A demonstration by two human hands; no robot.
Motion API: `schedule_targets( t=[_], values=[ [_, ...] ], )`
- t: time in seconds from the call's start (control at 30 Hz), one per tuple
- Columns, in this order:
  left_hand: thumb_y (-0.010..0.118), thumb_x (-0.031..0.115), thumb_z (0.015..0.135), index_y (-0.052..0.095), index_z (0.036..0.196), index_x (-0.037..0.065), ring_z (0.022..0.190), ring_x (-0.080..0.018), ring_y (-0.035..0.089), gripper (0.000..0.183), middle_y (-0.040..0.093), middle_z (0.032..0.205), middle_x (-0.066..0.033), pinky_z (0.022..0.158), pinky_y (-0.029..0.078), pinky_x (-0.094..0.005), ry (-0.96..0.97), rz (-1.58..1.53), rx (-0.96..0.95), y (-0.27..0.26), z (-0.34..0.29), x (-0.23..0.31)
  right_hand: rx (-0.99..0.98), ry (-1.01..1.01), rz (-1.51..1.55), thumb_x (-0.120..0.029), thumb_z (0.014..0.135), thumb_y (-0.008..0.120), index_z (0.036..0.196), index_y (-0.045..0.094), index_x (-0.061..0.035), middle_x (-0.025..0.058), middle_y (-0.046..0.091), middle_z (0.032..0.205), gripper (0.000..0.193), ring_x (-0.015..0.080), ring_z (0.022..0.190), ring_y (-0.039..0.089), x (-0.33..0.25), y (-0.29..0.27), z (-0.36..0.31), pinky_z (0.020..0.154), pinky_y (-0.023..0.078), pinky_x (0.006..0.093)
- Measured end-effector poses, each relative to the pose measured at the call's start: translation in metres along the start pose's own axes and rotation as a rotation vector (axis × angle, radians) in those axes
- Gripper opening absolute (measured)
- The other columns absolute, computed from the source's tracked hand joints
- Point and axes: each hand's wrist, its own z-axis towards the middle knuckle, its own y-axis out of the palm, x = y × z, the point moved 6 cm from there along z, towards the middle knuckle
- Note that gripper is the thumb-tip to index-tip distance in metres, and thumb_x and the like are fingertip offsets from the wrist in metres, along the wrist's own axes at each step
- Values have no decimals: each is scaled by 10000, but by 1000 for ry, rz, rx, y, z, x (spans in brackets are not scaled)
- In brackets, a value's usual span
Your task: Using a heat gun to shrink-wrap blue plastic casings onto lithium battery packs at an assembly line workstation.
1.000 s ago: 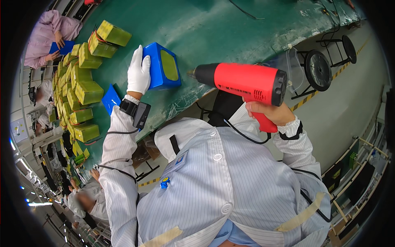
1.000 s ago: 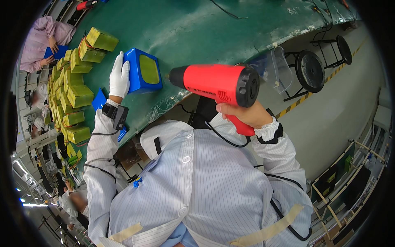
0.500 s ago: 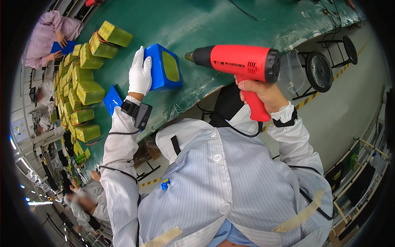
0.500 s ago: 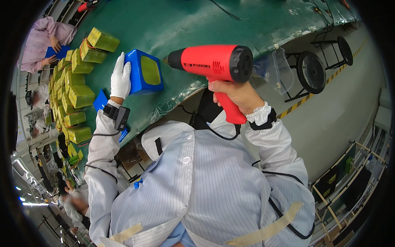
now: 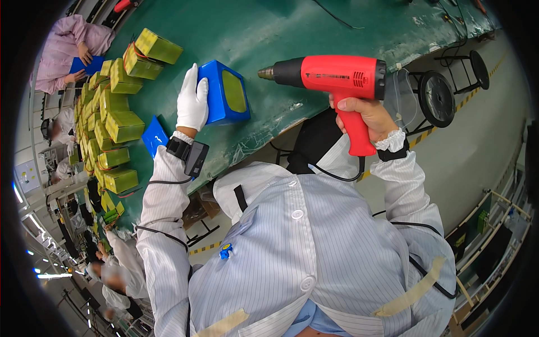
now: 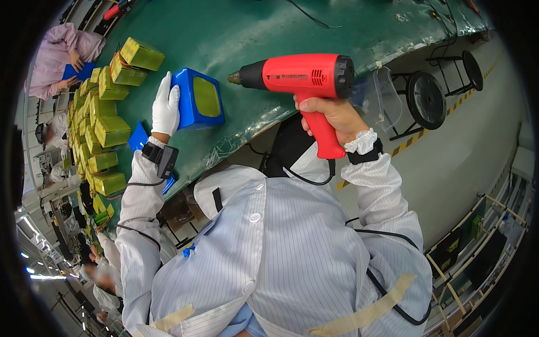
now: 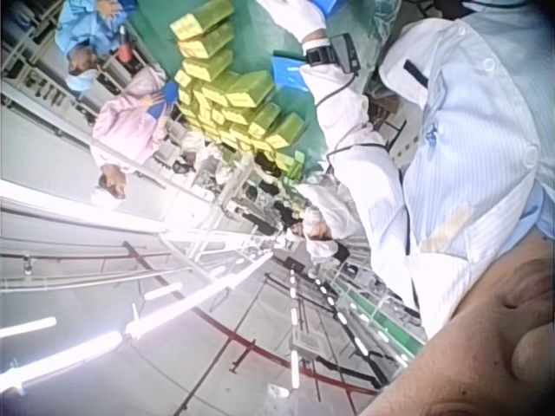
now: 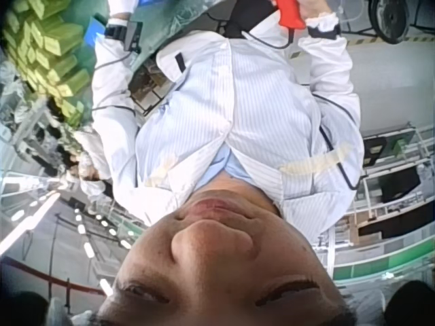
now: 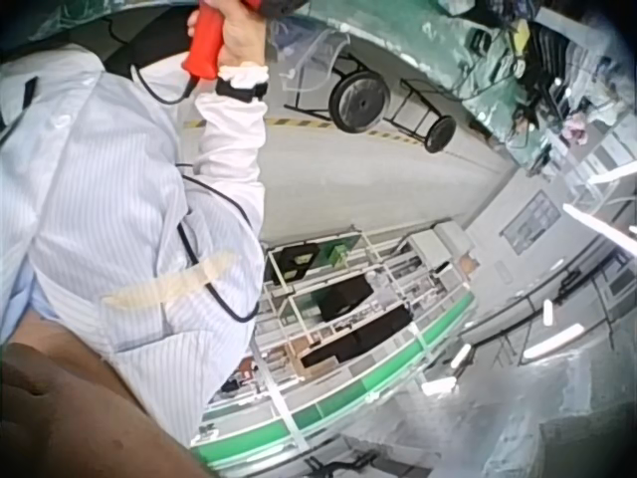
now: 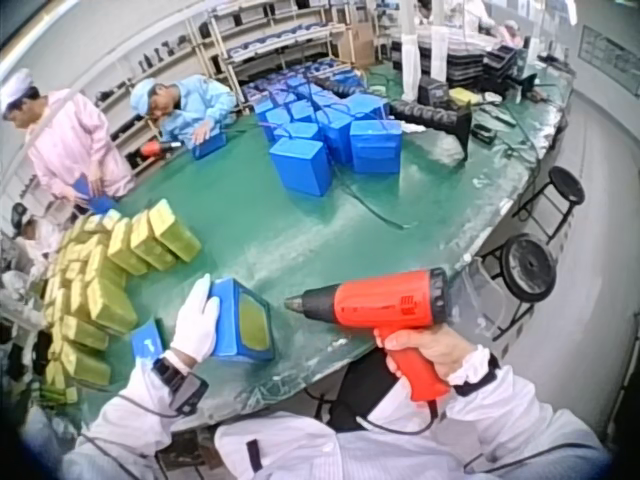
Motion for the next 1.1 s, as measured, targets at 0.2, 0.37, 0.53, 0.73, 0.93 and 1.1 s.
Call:
schedule_targets(
  t=[0.2,0.37,0.53,0.73,0.93,1.1],
  values=[
    [519,322,1091,468,1547,45,1400,-426,519,536,534,1519,-254,1166,416,-439,-5,6,-3,0,0,0,-2,-14,36,-104,864,769,1203,628,8,116,667,999,384,193,623,685,3,-8,-2,549,586,326],
    [517,317,1092,464,1549,43,1398,-427,519,535,534,1517,-256,1164,418,-439,-2,18,-4,0,0,0,10,0,38,-107,876,760,1143,660,10,82,677,956,308,189,625,684,6,-10,-2,549,586,329],
    [516,313,1092,463,1547,35,1396,-428,521,536,535,1514,-262,1164,418,-437,7,5,-7,0,1,2,-8,-1,62,-109,874,765,1137,663,10,86,679,955,307,191,623,688,8,-9,-1,544,588,328],
    [515,313,1092,461,1547,32,1402,-426,516,537,532,1516,-263,1169,411,-435,4,9,-7,0,0,-1,-20,13,68,-105,863,768,1211,626,13,119,666,1001,394,200,618,684,11,-10,1,549,594,333],
    [513,312,1093,460,1547,29,1403,-428,514,538,530,1517,-265,1168,412,-435,3,9,-10,0,1,0,-57,13,121,-103,872,752,1258,607,22,133,664,1026,431,209,632,690,12,-8,1,550,594,344],
    [515,313,1092,460,1546,27,1397,-432,519,539,531,1515,-268,1162,418,-436,8,5,-7,0,1,0,-101,-31,151,-100,868,746,1300,586,27,140,659,1038,478,215,632,685,5,4,-1,544,585,346]
  ],
)
